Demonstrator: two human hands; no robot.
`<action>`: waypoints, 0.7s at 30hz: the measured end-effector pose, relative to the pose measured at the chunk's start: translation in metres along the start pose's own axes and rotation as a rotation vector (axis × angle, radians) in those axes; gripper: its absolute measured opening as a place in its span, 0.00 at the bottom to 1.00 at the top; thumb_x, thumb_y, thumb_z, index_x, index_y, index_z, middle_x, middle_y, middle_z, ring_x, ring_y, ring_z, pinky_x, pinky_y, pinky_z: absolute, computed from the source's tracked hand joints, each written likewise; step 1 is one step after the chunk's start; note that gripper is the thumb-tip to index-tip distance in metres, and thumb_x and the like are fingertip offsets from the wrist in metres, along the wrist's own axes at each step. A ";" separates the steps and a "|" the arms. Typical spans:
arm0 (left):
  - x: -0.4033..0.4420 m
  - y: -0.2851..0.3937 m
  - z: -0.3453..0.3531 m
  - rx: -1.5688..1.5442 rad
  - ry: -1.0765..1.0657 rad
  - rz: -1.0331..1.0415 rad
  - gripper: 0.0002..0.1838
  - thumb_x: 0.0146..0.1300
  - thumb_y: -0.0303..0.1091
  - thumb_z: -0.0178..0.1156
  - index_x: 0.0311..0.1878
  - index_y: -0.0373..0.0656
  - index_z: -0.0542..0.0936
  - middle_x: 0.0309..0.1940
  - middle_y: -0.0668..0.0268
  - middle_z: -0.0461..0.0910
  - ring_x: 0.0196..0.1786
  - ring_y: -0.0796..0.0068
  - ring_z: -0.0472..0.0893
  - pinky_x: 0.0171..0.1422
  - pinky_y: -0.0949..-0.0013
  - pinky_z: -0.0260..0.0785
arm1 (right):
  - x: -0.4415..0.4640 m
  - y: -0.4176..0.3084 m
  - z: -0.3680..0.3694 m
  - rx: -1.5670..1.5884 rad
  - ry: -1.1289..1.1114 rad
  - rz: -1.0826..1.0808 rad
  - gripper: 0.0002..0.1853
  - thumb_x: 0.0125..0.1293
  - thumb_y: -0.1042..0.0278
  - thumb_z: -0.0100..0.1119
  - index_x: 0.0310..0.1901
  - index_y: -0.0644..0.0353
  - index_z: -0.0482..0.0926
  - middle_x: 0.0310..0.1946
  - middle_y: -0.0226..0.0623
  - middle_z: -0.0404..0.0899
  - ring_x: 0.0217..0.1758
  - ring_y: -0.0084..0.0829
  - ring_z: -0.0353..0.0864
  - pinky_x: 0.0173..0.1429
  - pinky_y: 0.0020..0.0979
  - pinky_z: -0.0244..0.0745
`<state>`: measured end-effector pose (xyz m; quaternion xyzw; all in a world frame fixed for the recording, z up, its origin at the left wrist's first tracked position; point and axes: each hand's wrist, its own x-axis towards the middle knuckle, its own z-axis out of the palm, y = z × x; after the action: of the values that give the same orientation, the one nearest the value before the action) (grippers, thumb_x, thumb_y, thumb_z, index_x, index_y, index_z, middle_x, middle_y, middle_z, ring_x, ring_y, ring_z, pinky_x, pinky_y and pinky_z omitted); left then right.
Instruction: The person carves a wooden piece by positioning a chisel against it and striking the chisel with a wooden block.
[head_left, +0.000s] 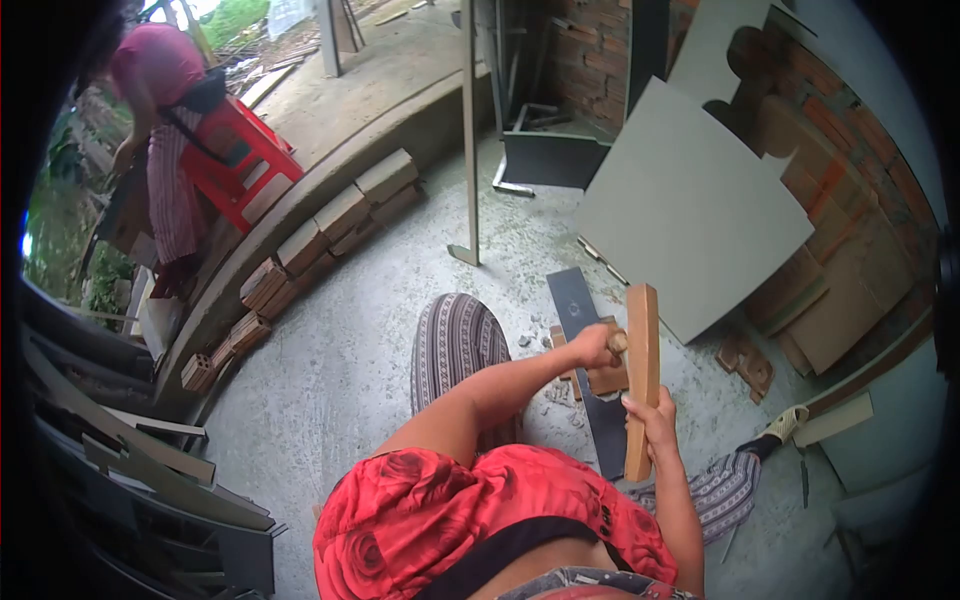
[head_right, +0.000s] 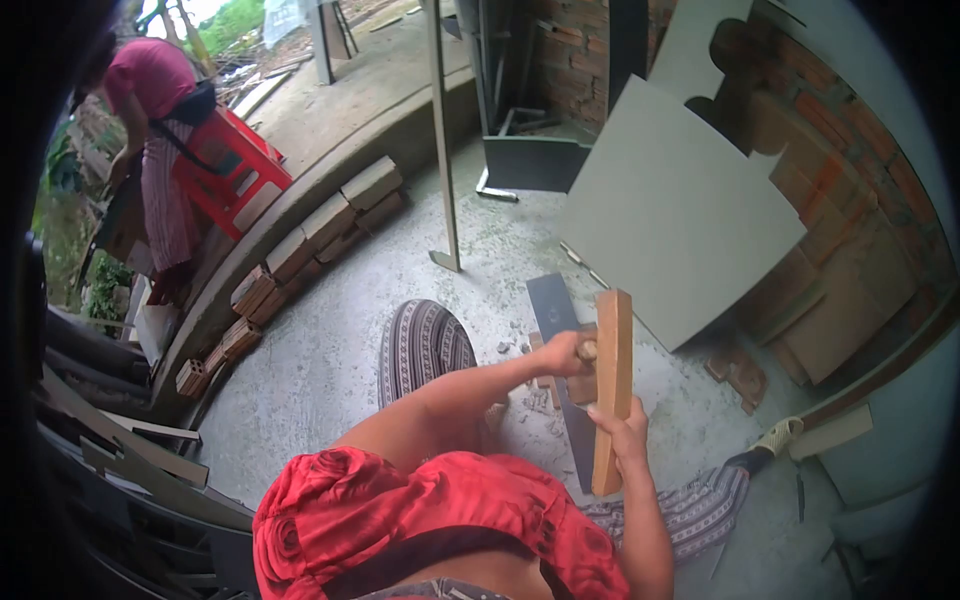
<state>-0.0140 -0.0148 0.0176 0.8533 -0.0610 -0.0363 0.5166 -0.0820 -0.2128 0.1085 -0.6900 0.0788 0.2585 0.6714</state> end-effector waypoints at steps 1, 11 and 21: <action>0.001 0.012 -0.012 -0.026 -0.037 -0.106 0.22 0.33 0.35 0.69 0.37 0.43 0.78 0.32 0.53 0.80 0.39 0.51 0.79 0.45 0.59 0.71 | 0.002 0.000 -0.003 -0.013 -0.004 -0.002 0.26 0.45 0.70 0.71 0.46 0.66 0.71 0.37 0.37 0.77 0.39 0.27 0.77 0.45 0.26 0.72; 0.018 -0.001 -0.022 -0.392 -0.069 -0.203 0.16 0.41 0.20 0.67 0.36 0.40 0.76 0.26 0.72 0.74 0.30 0.82 0.74 0.34 0.75 0.70 | -0.001 -0.009 -0.021 -0.091 0.116 -0.182 0.31 0.42 0.58 0.74 0.44 0.67 0.71 0.36 0.40 0.77 0.40 0.28 0.78 0.46 0.27 0.72; 0.007 -0.008 -0.010 -0.113 -0.013 -0.129 0.19 0.37 0.35 0.70 0.36 0.45 0.77 0.29 0.61 0.81 0.34 0.63 0.80 0.43 0.63 0.71 | -0.024 -0.033 0.001 -0.120 0.020 -0.460 0.34 0.43 0.62 0.72 0.51 0.66 0.68 0.41 0.38 0.77 0.44 0.27 0.77 0.50 0.29 0.72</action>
<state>-0.0053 -0.0038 0.0150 0.8248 -0.0071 -0.0785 0.5600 -0.0879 -0.2144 0.1485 -0.7311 -0.0895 0.0962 0.6695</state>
